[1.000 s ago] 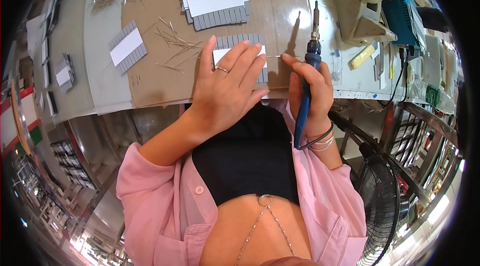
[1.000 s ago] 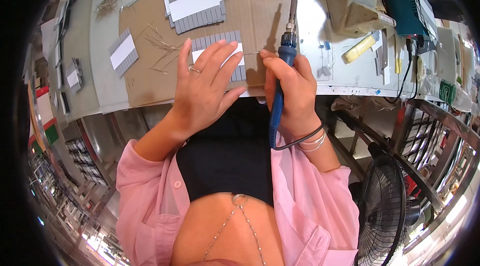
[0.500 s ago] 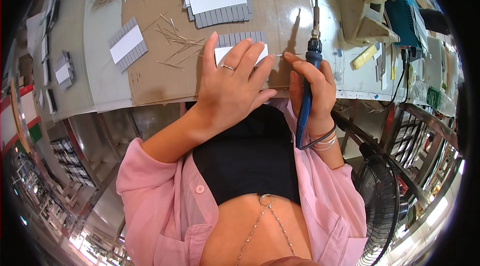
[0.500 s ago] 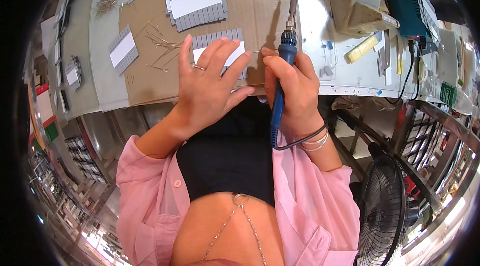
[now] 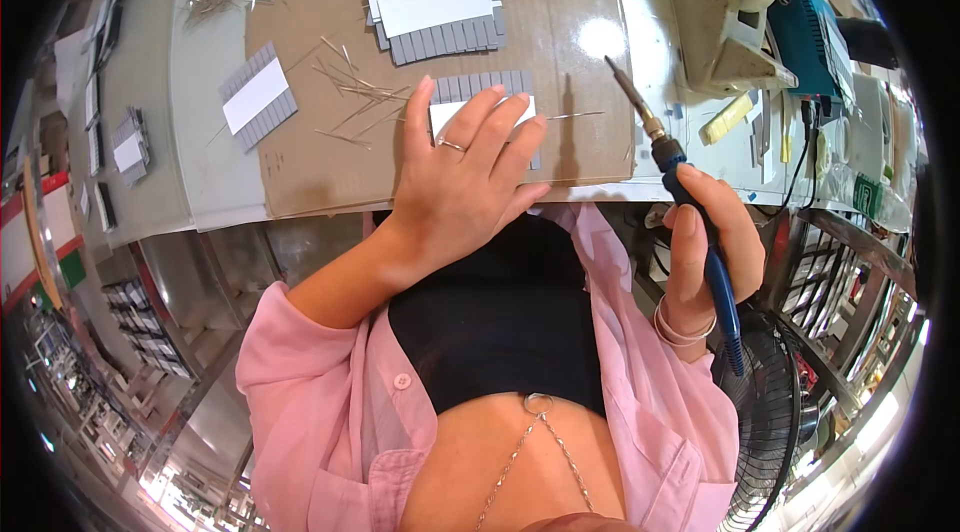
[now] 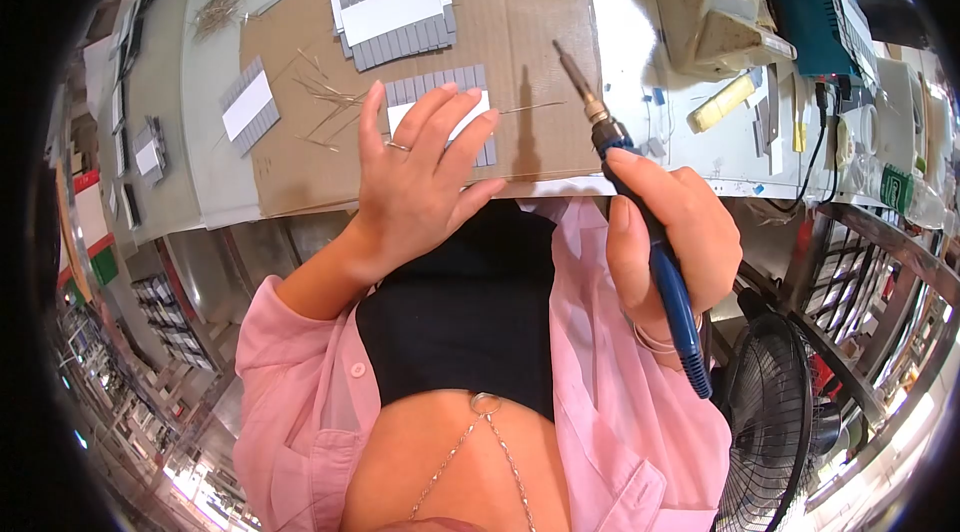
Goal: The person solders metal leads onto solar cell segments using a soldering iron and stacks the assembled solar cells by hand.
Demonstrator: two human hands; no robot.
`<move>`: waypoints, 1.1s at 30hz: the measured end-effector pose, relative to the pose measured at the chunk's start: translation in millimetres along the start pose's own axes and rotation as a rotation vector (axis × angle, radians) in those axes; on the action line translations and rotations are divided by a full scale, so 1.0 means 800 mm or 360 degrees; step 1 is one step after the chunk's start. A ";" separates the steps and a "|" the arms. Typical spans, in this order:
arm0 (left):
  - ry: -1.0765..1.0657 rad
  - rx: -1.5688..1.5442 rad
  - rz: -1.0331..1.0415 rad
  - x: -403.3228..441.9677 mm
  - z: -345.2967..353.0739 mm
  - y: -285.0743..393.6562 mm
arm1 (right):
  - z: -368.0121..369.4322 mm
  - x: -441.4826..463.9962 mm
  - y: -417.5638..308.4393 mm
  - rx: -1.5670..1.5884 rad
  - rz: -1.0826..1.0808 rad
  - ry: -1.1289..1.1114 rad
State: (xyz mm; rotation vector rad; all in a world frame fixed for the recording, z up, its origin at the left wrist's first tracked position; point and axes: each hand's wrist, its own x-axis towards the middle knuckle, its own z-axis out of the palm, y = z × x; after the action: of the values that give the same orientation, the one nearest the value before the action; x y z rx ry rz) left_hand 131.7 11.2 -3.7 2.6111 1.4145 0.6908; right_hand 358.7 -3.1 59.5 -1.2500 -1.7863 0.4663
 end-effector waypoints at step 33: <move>0.0016 -0.0059 0.0003 -0.003 -0.002 -0.003 | 0.008 -0.015 0.000 0.0377 0.0234 -0.0013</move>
State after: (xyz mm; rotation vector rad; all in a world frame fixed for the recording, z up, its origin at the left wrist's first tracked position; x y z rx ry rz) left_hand 127.7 10.6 -3.7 2.5849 1.3882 0.7248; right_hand 354.6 -12.5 50.2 -1.2165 -1.5992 0.7452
